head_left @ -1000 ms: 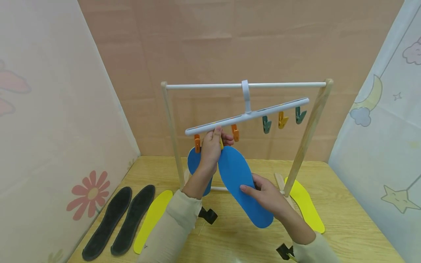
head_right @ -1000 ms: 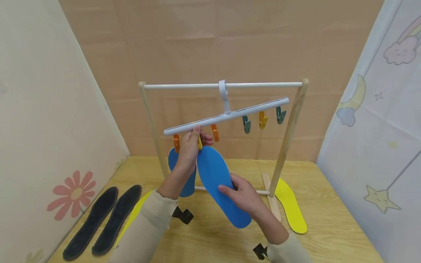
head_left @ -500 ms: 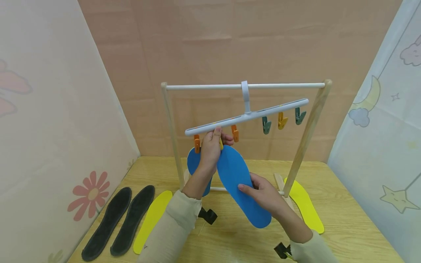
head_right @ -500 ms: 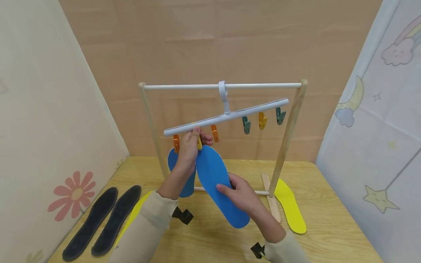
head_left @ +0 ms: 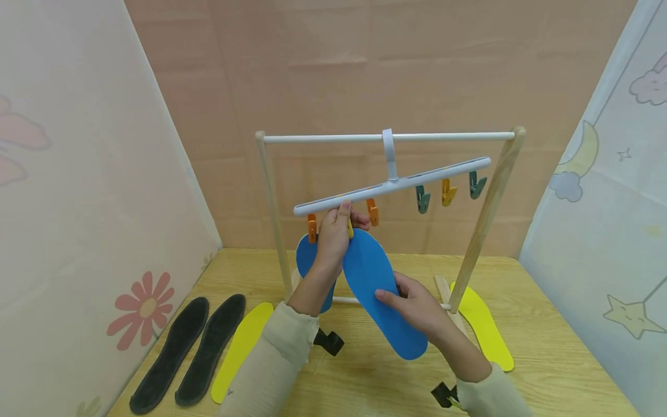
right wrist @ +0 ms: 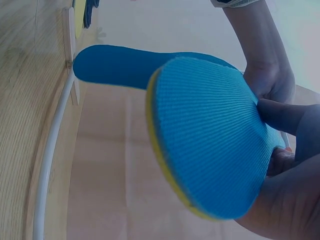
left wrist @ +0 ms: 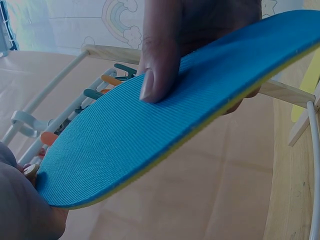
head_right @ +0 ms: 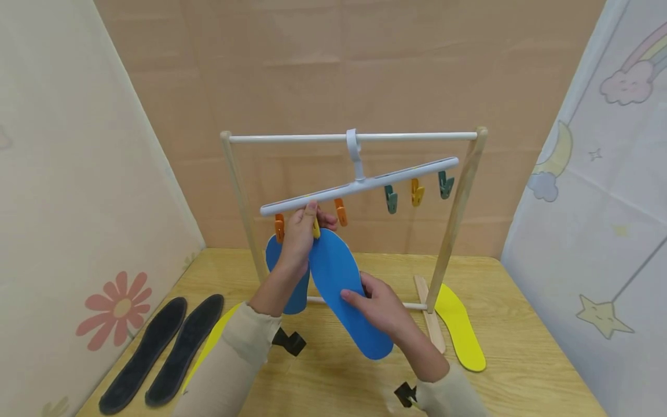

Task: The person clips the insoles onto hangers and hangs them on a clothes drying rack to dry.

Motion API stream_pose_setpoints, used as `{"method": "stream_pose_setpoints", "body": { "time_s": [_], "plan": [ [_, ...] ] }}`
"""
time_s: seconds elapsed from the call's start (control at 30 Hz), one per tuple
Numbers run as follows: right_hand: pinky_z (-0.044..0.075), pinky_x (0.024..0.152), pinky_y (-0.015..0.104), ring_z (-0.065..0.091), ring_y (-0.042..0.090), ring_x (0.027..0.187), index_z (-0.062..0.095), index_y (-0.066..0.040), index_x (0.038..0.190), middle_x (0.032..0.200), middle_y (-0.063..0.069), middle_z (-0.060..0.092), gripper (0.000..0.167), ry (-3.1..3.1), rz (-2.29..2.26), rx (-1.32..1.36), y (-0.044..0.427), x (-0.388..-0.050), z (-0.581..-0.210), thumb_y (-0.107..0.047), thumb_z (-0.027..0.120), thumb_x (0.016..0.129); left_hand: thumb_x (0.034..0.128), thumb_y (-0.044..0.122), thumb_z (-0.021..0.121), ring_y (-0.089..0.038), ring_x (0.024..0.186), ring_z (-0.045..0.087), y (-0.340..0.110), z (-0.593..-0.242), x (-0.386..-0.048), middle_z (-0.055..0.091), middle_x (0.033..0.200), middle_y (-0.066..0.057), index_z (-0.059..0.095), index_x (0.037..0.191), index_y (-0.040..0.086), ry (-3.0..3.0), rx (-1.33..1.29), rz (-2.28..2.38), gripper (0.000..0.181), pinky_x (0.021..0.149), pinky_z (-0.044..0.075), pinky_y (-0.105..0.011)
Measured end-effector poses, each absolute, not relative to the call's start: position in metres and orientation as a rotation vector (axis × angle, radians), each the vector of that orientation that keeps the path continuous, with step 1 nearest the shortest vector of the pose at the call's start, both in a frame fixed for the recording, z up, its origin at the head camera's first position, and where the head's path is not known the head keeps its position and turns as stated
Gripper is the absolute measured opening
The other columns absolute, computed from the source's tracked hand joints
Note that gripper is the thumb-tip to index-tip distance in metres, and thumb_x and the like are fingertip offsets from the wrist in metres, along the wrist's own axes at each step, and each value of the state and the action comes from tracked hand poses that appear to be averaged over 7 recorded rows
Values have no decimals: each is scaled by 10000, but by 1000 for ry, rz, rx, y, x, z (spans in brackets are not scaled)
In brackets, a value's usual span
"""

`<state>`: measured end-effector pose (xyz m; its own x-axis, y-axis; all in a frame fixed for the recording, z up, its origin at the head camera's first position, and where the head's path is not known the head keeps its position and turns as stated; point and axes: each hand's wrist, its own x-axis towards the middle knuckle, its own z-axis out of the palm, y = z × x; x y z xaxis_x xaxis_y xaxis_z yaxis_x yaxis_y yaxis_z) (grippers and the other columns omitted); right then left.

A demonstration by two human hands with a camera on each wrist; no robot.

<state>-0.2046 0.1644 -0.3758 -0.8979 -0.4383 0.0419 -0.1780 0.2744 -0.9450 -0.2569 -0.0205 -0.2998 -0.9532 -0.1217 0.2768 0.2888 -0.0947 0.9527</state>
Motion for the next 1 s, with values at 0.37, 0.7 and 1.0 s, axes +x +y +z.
{"method": "stream_pose_setpoints", "body": {
  "time_s": [0.37,0.7,1.0],
  "plan": [
    [522,928,609,652,371,1125,491,-22,1433,1312,207,629,523,2303,-1703,-547,160,-207,-375,-305,626,1014,1075,452,406,-216,914,702,-23,-301,-258,726,913,-81,635,1058,0,-1938,-184,-2123,507,1032,498,-361],
    [516,927,632,649,386,1137,487,-22,1443,1327,212,622,542,2285,-1719,-562,158,-208,-376,-306,637,1006,1060,466,444,-244,960,705,-26,-301,-257,725,946,-86,607,1074,40,-1959,-180,-2140,456,954,545,-332],
    [514,936,624,658,372,1126,493,-32,1439,1309,197,637,529,2300,-1717,-563,155,-209,-378,-310,629,1010,1044,510,440,-207,1067,672,-30,-301,-255,725,1019,-92,604,1192,77,-2049,-207,-2056,486,1116,408,-412]
  ]
}}
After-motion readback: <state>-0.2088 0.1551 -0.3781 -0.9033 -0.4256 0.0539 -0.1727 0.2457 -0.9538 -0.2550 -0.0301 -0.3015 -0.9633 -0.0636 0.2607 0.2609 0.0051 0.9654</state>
